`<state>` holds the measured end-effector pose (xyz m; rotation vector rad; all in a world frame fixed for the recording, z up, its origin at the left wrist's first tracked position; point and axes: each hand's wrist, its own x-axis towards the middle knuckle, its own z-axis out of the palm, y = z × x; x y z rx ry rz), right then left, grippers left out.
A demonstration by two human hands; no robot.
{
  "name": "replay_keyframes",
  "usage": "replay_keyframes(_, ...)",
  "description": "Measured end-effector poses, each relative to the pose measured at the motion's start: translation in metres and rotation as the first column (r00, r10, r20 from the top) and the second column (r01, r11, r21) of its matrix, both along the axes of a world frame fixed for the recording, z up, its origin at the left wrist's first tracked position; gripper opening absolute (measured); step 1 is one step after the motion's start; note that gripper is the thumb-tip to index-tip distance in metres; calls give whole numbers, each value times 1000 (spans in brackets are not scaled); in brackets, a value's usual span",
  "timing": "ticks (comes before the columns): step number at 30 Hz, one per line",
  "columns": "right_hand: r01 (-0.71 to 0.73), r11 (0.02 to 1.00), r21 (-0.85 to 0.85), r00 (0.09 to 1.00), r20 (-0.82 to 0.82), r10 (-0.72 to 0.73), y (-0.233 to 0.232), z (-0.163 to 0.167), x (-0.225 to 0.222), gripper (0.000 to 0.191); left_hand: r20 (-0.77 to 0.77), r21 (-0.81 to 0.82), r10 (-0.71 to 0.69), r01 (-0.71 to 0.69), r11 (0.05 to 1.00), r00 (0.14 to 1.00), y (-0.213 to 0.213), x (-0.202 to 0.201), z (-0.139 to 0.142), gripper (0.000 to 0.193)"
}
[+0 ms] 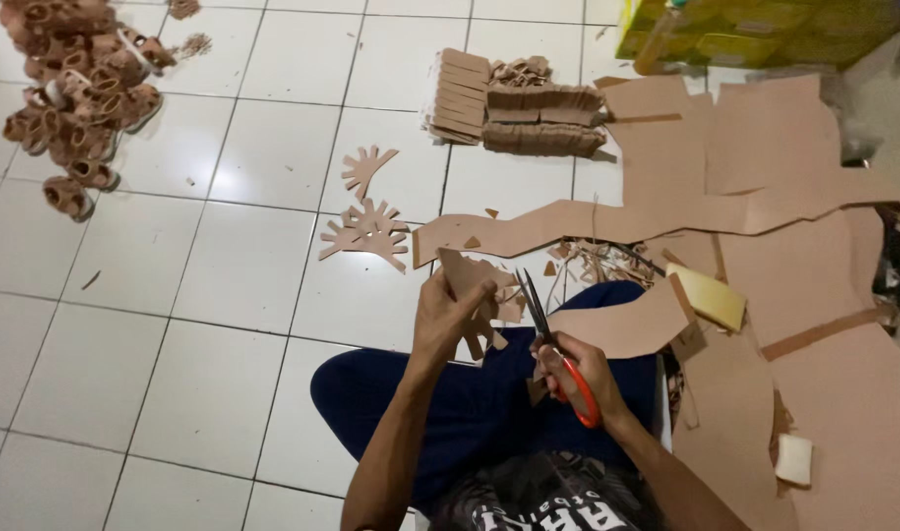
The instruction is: The person sits on the floor and uses red-handled scissors to cut a piece of light brown cardboard into a star-like shape with multiple pointed arms. They repeatedly trim the edges and rotate the piece to refine the shape, leaving cut-off fragments on the floor.
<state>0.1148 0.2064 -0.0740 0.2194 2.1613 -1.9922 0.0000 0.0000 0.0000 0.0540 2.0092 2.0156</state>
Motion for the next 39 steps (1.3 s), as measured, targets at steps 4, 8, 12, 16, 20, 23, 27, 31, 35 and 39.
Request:
replay_keyframes(4, -54, 998, 34, 999, -5, 54, -8, 15, -19, 51, -31, 60, 2, 0, 998, 1000, -9, -7, -3, 29)
replay_keyframes(8, -86, 991, 104, 996, -5, 87, -13, 24, -23, 50, -13, 48, 5, -5, 999, 1000, -15, -7, -2, 29)
replay_keyframes(12, -101, 977, 187, 994, -20, 107, -14, 21, -25, 49, -1, 63, 1, -1, 998, 1000, -19, -6, 0, 28)
replay_keyframes(16, -106, 965, 240, 993, -27, 116, -15, 13, -23, 47, -19, 5, -29, 29, 1000, 999, -28, -5, 2, 28)
replay_keyframes(20, -106, 984, 146, 993, 59, 99, -13, 9, -19, 49, 22, -42, -86, 87, 995, 996, -35, -6, 2, 29)
replay_keyframes(23, -75, 997, -16, 997, 22, 75, -12, 8, -25, 35, 6, -205, -189, 186, 961, 982, -34, -5, 2, 41)
replay_keyframes(27, -39, 969, -243, 994, -109, 12, -19, 5, -50, 19, -201, -501, -305, 170, 849, 931, -18, 10, -6, 67)
replay_keyframes(31, 165, 850, -500, 949, -154, -274, -37, 3, -64, 23, -686, -371, 110, -475, 798, 720, -3, 31, -17, 41)
replay_keyframes(35, 226, 795, -563, 931, -115, -346, -51, -8, -70, 25, -290, 136, 328, -301, 944, 899, 4, 51, -42, 36)
replay_keyframes(39, 192, 919, -344, 960, -126, -248, -57, -26, -59, 21, -45, 216, 316, -300, 929, 948, 7, 45, -66, 42)
